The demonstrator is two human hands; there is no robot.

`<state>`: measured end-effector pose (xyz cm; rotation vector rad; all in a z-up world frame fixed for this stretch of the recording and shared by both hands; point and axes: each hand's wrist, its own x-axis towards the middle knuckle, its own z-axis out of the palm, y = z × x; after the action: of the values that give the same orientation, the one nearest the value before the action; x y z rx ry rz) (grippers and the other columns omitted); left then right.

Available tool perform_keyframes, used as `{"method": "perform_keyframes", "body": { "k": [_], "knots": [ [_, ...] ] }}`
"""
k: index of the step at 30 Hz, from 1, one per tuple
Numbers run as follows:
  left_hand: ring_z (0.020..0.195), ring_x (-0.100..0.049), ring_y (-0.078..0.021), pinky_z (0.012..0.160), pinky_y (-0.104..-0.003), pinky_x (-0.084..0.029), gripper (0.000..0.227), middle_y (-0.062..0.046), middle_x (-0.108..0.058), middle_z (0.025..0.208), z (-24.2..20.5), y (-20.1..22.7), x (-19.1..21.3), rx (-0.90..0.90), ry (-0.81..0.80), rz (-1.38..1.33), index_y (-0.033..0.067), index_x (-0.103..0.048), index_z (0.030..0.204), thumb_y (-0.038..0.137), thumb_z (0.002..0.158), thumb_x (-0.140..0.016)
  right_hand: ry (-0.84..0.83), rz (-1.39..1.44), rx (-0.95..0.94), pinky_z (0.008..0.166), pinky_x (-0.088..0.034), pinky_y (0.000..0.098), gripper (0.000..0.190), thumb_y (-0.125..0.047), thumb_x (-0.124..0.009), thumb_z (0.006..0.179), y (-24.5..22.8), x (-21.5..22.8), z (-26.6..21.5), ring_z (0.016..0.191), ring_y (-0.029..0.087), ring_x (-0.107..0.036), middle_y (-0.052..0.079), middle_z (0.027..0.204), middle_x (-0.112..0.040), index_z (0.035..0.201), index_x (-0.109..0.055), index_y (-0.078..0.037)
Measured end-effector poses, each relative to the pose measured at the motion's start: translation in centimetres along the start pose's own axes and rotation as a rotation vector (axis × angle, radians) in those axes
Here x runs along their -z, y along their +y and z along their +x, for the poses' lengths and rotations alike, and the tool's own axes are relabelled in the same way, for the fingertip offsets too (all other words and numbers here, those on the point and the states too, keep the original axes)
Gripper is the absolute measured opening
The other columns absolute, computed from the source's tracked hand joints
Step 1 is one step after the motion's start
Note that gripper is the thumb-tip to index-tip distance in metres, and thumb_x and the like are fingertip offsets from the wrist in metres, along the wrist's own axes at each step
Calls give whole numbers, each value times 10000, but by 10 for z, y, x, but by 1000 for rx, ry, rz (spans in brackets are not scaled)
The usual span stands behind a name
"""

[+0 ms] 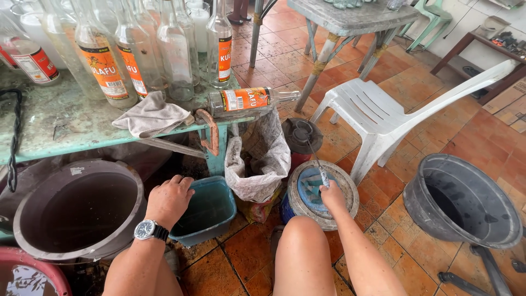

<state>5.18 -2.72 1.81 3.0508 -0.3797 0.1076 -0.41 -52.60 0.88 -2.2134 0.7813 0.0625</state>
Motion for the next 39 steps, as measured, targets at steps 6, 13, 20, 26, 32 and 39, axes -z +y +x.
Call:
{"method": "perform_keyframes", "body": {
  "k": [6,13,20,26,32,39],
  "knots": [
    [1192,-675,-207,902,-378,-581,434,52,-631,1282,5,3,-14,-26,3,20,347,-534,1394,512,995,-495,43,-24,-9,1071,-483,638,702,-448,-579,1039,-23,29,-17,1391,461,-506,297,1509,-520,1560,-454,5],
    [1085,-688,-157,805,-337,-590,387,73,-615,1151,17,5,-30,-160,207,169,330,-568,1314,497,968,-526,141,574,103,448,-437,268,508,-331,-585,1054,-55,53,-45,594,151,-489,71,825,-485,1404,-563,37],
    [935,-661,-202,750,-360,-547,207,47,-539,927,43,34,31,-261,534,41,294,-570,1045,461,925,-590,-20,596,121,430,-509,266,322,-252,-543,1034,-85,41,-82,554,159,-531,86,759,-548,1252,-632,-32],
    [1040,-622,-233,859,-417,-499,328,18,-568,1092,93,69,140,-334,554,64,270,-603,1157,438,885,-674,-10,477,81,917,-463,572,488,-373,-522,1050,-68,6,-75,1166,414,-502,275,1256,-520,1404,-474,-40],
    [1219,-574,-340,975,-546,-473,626,-98,-574,1389,152,91,198,-355,286,58,177,-536,1451,428,901,-698,-163,456,-139,1288,-259,515,834,-552,-444,1003,-90,7,-88,1591,309,-203,65,1737,-153,1661,-141,-140],
    [1213,-601,-361,975,-535,-519,640,-147,-585,1334,204,109,222,-220,-194,91,145,-438,1464,465,949,-644,-289,283,16,1192,-400,450,962,-721,-301,927,-82,-31,-82,1539,305,-333,86,1728,-187,1653,-152,-108]
  ]
}}
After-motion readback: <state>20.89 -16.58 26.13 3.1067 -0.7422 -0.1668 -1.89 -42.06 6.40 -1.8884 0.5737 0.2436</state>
